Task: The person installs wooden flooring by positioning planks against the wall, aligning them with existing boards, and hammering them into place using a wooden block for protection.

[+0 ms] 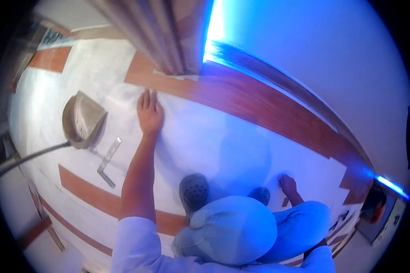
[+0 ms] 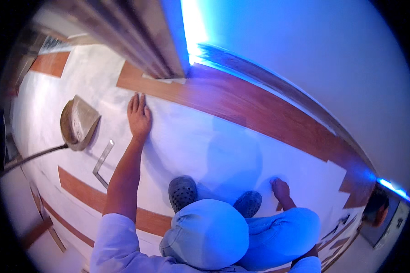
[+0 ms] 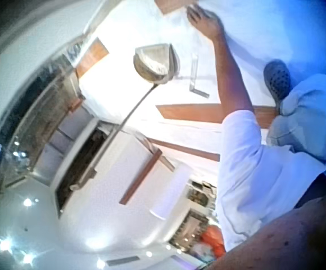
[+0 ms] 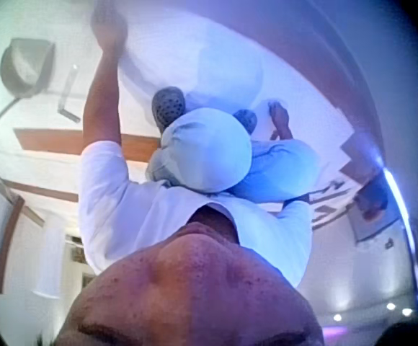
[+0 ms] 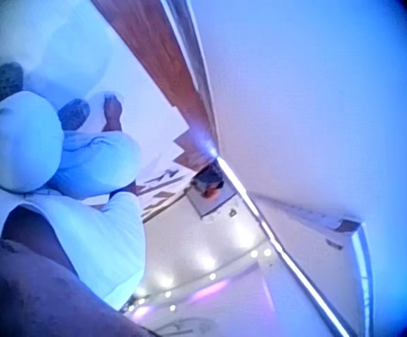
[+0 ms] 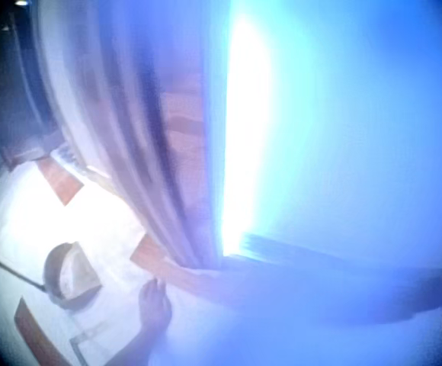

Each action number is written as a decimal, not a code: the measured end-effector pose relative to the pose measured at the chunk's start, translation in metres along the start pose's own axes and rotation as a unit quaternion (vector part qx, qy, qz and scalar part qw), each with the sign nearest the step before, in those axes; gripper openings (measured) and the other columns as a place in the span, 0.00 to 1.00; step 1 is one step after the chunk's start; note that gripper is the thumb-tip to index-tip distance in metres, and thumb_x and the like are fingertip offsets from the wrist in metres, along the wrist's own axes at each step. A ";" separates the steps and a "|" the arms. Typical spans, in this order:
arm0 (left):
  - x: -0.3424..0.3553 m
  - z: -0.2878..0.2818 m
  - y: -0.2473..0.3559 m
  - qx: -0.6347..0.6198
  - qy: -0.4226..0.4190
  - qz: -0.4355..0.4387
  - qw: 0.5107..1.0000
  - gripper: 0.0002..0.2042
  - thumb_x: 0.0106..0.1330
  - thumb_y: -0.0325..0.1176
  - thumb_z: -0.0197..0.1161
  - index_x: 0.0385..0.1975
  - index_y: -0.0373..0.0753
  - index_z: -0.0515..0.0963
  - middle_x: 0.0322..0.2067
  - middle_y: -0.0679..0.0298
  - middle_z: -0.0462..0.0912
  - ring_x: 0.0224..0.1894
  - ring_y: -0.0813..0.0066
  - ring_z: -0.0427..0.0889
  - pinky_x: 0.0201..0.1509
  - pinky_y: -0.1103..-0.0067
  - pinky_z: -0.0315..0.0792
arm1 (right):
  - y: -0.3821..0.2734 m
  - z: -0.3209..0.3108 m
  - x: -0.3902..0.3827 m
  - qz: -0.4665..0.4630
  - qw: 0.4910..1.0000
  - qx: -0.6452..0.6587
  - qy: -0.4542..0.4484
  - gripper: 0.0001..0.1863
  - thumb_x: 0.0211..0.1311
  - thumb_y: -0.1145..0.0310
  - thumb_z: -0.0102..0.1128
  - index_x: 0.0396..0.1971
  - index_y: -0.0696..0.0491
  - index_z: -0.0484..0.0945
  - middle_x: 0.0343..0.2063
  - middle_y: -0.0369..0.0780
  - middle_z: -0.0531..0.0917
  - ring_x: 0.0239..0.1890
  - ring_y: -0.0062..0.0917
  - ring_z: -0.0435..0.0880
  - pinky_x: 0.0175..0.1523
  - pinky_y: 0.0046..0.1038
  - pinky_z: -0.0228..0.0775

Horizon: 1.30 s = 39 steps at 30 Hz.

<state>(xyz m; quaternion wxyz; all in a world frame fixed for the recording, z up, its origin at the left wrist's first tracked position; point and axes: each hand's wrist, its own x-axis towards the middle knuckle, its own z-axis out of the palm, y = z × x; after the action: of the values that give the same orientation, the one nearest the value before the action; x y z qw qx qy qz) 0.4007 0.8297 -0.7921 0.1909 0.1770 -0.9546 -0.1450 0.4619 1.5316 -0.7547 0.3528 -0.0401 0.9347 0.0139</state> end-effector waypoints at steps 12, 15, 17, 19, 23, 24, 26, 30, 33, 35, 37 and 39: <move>-0.001 0.002 0.002 0.037 -0.024 0.027 0.999 0.25 0.71 0.33 0.51 0.69 0.39 0.70 0.71 0.47 0.66 0.71 0.44 0.63 0.76 0.57 0.55 | -0.024 -0.020 -0.005 0.041 0.997 0.055 -0.018 0.19 0.72 0.51 0.53 0.36 0.55 0.78 0.29 0.48 0.86 0.36 0.46 0.86 0.45 0.47 0.76; -0.002 0.004 0.001 0.038 -0.028 0.021 0.999 0.25 0.71 0.34 0.50 0.68 0.39 0.70 0.71 0.47 0.66 0.71 0.44 0.62 0.76 0.57 0.54 | -0.022 -0.013 -0.005 0.015 0.999 0.034 0.004 0.20 0.73 0.51 0.53 0.38 0.55 0.78 0.30 0.48 0.86 0.37 0.47 0.86 0.46 0.48 0.75; 0.000 0.004 -0.002 0.037 -0.031 0.019 0.999 0.25 0.71 0.34 0.50 0.68 0.39 0.70 0.71 0.47 0.66 0.72 0.44 0.62 0.77 0.57 0.54 | -0.015 -0.007 -0.007 0.013 0.999 0.042 0.001 0.19 0.73 0.51 0.52 0.39 0.54 0.79 0.30 0.48 0.86 0.37 0.48 0.85 0.46 0.48 0.75; 0.000 0.004 -0.009 0.041 -0.028 0.025 0.998 0.25 0.71 0.34 0.50 0.68 0.39 0.70 0.71 0.48 0.65 0.72 0.44 0.62 0.77 0.57 0.54 | -0.023 -0.012 -0.003 0.032 0.996 0.078 -0.027 0.19 0.73 0.52 0.52 0.39 0.54 0.79 0.30 0.47 0.86 0.38 0.48 0.85 0.46 0.49 0.75; 0.006 0.006 0.001 0.040 -0.035 0.031 0.998 0.25 0.71 0.33 0.51 0.68 0.38 0.70 0.71 0.47 0.65 0.72 0.44 0.62 0.77 0.58 0.55 | -0.024 -0.008 -0.005 0.013 0.998 0.060 -0.027 0.16 0.73 0.54 0.52 0.39 0.52 0.80 0.34 0.48 0.86 0.40 0.49 0.85 0.47 0.50 0.75; 0.010 0.011 0.014 0.021 -0.056 0.036 0.998 0.26 0.71 0.33 0.49 0.70 0.38 0.68 0.71 0.46 0.65 0.73 0.46 0.61 0.78 0.59 0.51 | -0.013 0.002 -0.009 -0.003 0.999 0.050 -0.022 0.16 0.73 0.55 0.53 0.39 0.52 0.80 0.35 0.49 0.86 0.41 0.48 0.85 0.47 0.50 0.75; 0.002 0.038 -0.057 0.051 -0.026 0.077 0.995 0.27 0.74 0.37 0.46 0.70 0.31 0.66 0.72 0.49 0.66 0.73 0.51 0.62 0.80 0.63 0.50 | -0.004 0.013 -0.003 -0.040 0.997 0.062 0.000 0.15 0.71 0.56 0.54 0.41 0.51 0.82 0.42 0.49 0.85 0.47 0.47 0.84 0.50 0.51 0.74; -0.013 0.004 -0.039 0.029 -0.066 0.068 0.995 0.26 0.79 0.40 0.39 0.71 0.32 0.65 0.72 0.46 0.64 0.75 0.48 0.59 0.79 0.59 0.49 | -0.032 0.005 0.001 -0.003 0.997 0.072 -0.023 0.15 0.69 0.55 0.57 0.41 0.51 0.84 0.38 0.48 0.87 0.44 0.47 0.85 0.49 0.50 0.76; -0.006 -0.011 -0.014 0.056 -0.041 0.111 0.991 0.27 0.80 0.42 0.37 0.70 0.31 0.65 0.71 0.44 0.64 0.73 0.46 0.62 0.78 0.59 0.53 | -0.032 -0.001 -0.001 0.031 0.994 0.100 -0.028 0.19 0.70 0.52 0.56 0.41 0.54 0.83 0.38 0.49 0.87 0.45 0.46 0.86 0.51 0.49 0.76; -0.007 -0.011 -0.008 0.084 -0.060 0.082 0.991 0.27 0.80 0.42 0.36 0.70 0.30 0.65 0.71 0.45 0.64 0.73 0.46 0.62 0.78 0.60 0.54 | -0.036 -0.013 -0.013 0.041 0.991 0.124 -0.010 0.20 0.70 0.52 0.57 0.40 0.55 0.83 0.38 0.49 0.87 0.45 0.45 0.86 0.52 0.49 0.75; -0.007 -0.007 -0.002 0.074 -0.061 0.098 0.991 0.27 0.80 0.41 0.36 0.70 0.30 0.65 0.71 0.44 0.64 0.73 0.46 0.61 0.78 0.60 0.53 | -0.027 0.000 -0.018 0.025 0.990 0.136 0.020 0.19 0.69 0.53 0.57 0.40 0.55 0.83 0.38 0.49 0.87 0.44 0.46 0.86 0.52 0.49 0.75; -0.013 0.005 -0.003 0.066 -0.063 0.108 0.990 0.27 0.80 0.41 0.37 0.71 0.30 0.64 0.71 0.44 0.64 0.73 0.46 0.61 0.78 0.60 0.53 | -0.013 0.009 -0.015 0.010 0.988 0.145 0.045 0.18 0.68 0.54 0.58 0.40 0.54 0.83 0.38 0.49 0.87 0.44 0.46 0.86 0.52 0.48 0.75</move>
<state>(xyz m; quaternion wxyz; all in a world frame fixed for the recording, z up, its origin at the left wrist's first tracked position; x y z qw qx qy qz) 0.4106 0.8335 -0.8017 0.1326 0.0751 -0.9857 -0.0714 0.4802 1.5200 -0.7514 0.3126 0.0200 0.9421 -0.1198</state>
